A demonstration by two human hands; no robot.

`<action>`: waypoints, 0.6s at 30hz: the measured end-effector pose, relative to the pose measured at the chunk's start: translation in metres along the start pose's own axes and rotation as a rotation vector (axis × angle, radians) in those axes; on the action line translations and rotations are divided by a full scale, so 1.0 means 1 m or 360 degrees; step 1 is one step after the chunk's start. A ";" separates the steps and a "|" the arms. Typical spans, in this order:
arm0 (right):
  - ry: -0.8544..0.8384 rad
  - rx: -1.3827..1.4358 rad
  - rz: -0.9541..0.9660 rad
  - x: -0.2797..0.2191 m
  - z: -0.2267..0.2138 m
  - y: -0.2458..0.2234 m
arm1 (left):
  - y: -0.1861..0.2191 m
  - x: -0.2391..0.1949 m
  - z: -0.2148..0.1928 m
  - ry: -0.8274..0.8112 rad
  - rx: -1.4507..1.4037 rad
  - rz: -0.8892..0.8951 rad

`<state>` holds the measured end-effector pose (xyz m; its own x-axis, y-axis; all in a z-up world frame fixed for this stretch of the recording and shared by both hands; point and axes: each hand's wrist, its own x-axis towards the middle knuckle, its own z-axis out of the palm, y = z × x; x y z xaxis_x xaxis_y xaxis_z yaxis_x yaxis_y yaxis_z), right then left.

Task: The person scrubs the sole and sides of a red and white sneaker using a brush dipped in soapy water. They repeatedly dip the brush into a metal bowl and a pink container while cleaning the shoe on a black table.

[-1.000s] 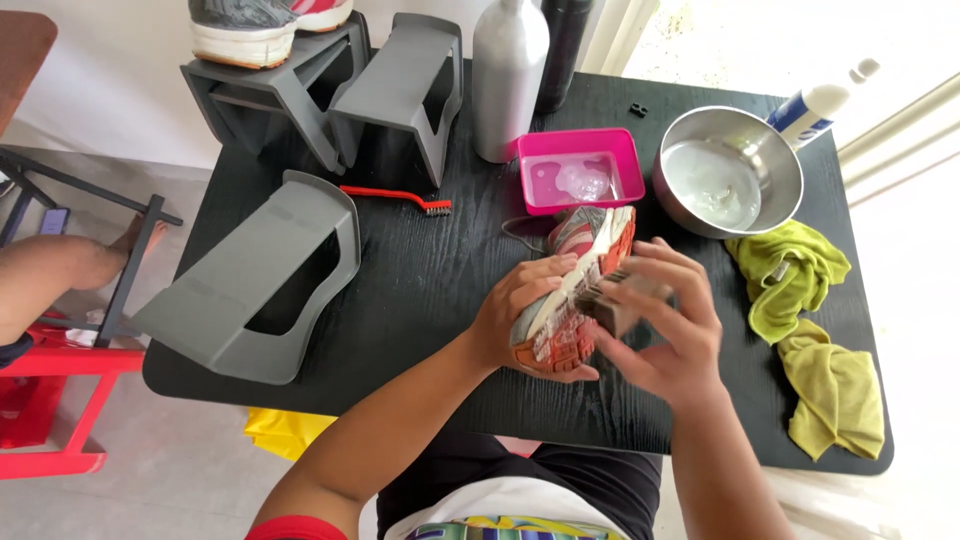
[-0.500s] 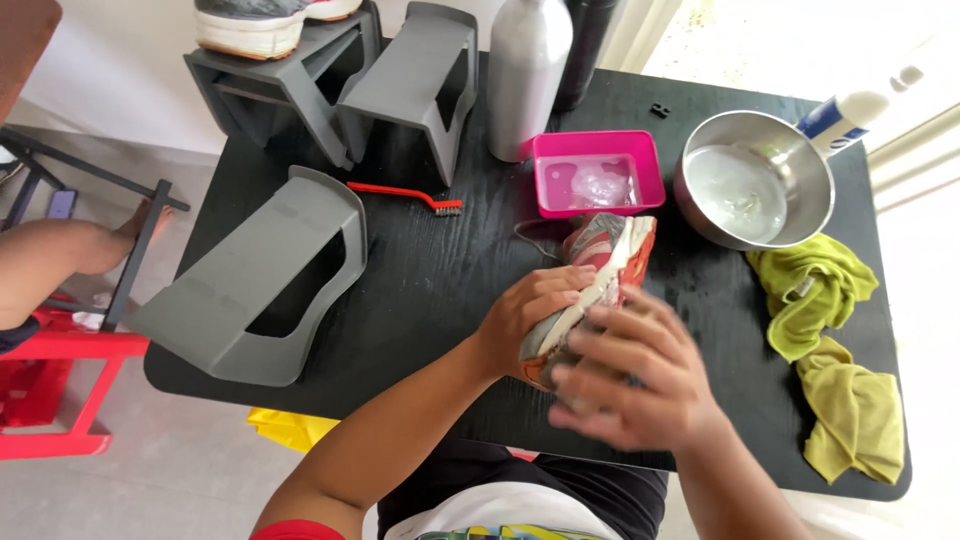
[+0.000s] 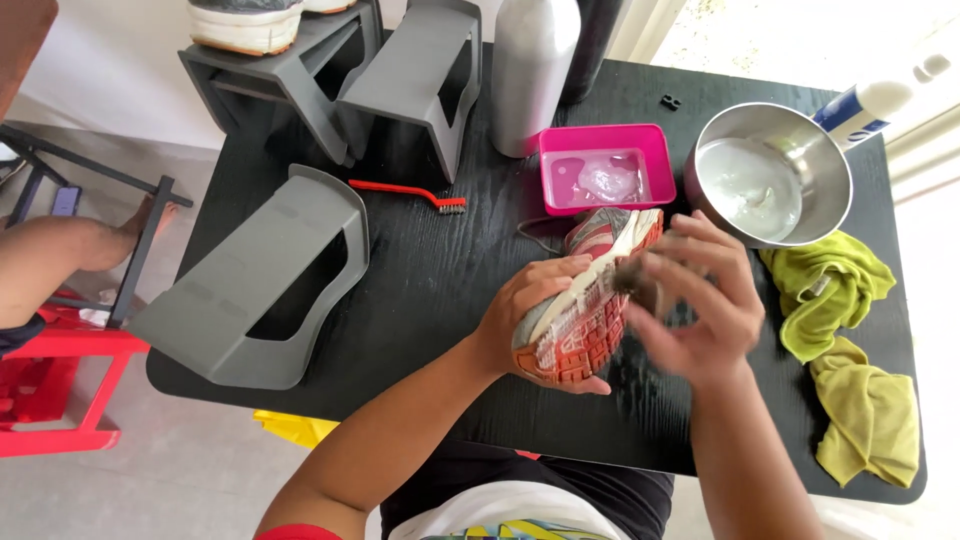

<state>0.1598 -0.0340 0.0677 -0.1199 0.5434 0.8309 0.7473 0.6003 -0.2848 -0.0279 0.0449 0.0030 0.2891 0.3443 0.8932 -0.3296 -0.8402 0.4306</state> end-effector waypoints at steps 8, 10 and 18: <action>-0.0162 0.0165 -0.0066 0.021 0.004 -0.027 | -0.001 -0.002 0.002 -0.0010 0.0000 0.0006; -0.0079 0.0056 0.0052 0.010 -0.002 -0.032 | -0.001 -0.002 0.001 0.0004 -0.0006 0.0004; -0.0200 -0.0011 0.0042 0.002 0.008 -0.047 | -0.005 -0.013 0.001 -0.0166 -0.0151 -0.0081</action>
<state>0.1190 -0.0562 0.0791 -0.1809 0.6285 0.7565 0.7556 0.5811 -0.3021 -0.0288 0.0445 -0.0112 0.3977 0.3358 0.8538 -0.3940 -0.7779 0.4895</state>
